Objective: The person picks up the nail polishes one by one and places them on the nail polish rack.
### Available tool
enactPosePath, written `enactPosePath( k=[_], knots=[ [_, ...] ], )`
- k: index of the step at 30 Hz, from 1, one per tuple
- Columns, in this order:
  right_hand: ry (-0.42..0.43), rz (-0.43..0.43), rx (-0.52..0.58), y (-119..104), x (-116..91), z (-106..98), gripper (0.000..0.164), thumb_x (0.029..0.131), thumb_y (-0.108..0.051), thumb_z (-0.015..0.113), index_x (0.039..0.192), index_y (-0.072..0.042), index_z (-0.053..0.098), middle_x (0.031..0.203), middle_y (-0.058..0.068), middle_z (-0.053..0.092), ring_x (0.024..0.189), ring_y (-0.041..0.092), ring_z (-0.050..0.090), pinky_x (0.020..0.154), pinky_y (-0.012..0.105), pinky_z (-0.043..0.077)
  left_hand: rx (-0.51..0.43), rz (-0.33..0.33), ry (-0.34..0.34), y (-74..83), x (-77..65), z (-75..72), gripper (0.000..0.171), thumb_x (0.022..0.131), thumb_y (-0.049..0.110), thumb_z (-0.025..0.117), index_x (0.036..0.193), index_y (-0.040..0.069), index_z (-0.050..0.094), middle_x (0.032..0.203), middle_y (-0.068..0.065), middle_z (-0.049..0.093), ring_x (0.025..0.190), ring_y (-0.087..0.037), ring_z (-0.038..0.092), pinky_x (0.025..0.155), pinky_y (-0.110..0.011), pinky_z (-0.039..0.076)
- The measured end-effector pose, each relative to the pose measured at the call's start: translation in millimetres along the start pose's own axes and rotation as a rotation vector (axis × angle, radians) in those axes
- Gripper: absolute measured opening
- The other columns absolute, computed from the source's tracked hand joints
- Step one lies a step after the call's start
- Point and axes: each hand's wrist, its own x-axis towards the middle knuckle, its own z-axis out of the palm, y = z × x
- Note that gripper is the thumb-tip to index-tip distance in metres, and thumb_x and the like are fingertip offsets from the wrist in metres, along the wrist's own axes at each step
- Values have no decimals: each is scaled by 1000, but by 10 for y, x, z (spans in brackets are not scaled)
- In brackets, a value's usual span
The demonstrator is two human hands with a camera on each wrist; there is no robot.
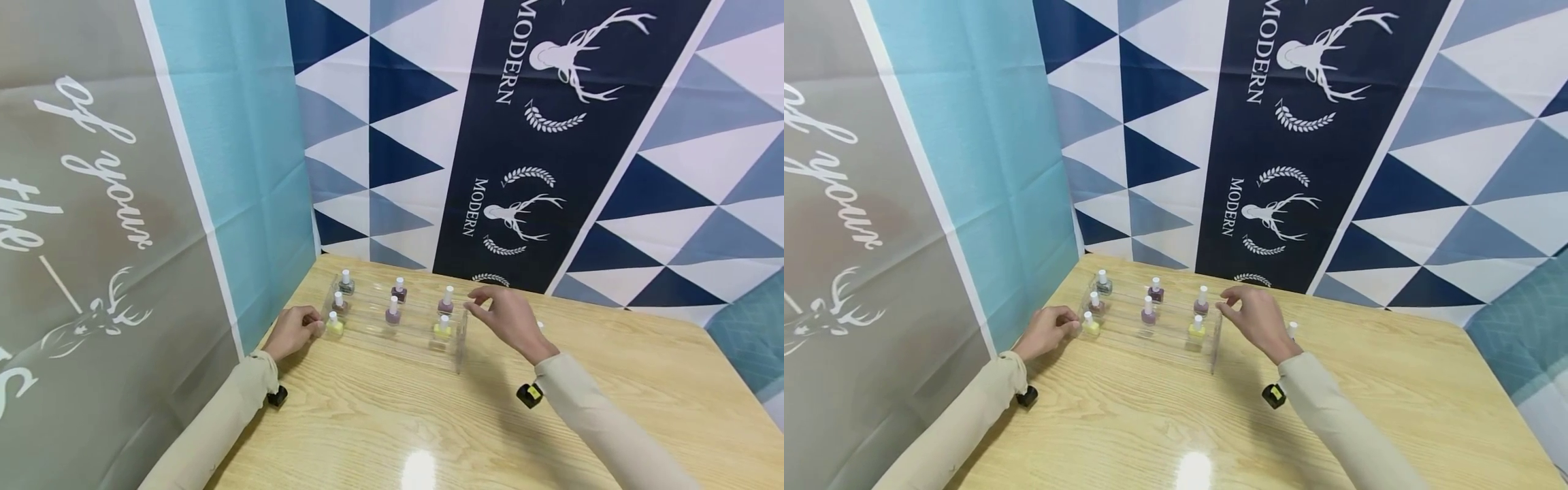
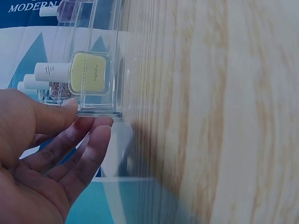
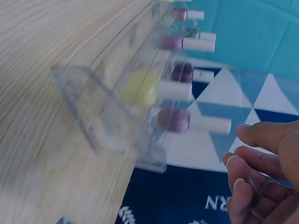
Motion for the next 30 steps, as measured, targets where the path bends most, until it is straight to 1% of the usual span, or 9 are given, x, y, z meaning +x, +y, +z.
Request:
enactPosePath(
  k=[6, 10, 18, 20, 24, 30],
  knots=[
    [-1, 50, -32, 242, -93, -52, 21, 95, -19, 76, 106, -1, 77, 93, 9, 77, 58, 8, 59, 61, 38, 53, -37, -14, -11, 12, -25, -4, 6, 98, 12, 72, 93, 9, 75, 80, -2, 71, 69, -18, 67, 63, -34, 53],
    [12, 77, -63, 398, -150, -86, 20, 95, -19, 76, 103, -1, 78, 93, 10, 77, 60, 10, 62, 63, 41, 54, -39, -3, -10, 18, -21, -7, 6, 97, 11, 73, 93, 7, 75, 79, -3, 70, 67, -18, 66, 62, -34, 52],
    [14, 130, -109, 644, -270, -180, 22, 95, -20, 75, 103, 1, 77, 94, 14, 77, 57, 11, 58, 59, 39, 50, -41, -11, -13, 21, -14, 9, 8, 98, 10, 72, 92, 6, 75, 77, -4, 70, 64, -15, 63, 62, -33, 50],
    [16, 138, -119, 696, -299, -202, 22, 95, -20, 75, 103, 1, 77, 95, 14, 77, 59, 14, 61, 61, 42, 51, -44, -12, -11, 20, -17, 12, 8, 98, 9, 72, 92, 5, 75, 77, -4, 70, 64, -16, 63, 61, -33, 50],
    [13, 160, -133, 804, -359, -240, 23, 94, -19, 76, 103, 2, 77, 95, 15, 76, 71, 24, 68, 66, 48, 53, -51, -15, -11, 13, -18, 16, 8, 99, 9, 70, 93, 5, 75, 78, -4, 70, 64, -16, 64, 60, -33, 50],
    [9, 189, -149, 977, -456, -263, 25, 94, -20, 76, 103, 3, 77, 95, 16, 76, 75, 31, 69, 64, 48, 53, -36, -11, -4, 0, -10, 18, 8, 99, 9, 71, 94, 6, 75, 78, -3, 70, 64, -14, 62, 61, -34, 50]
  ],
)
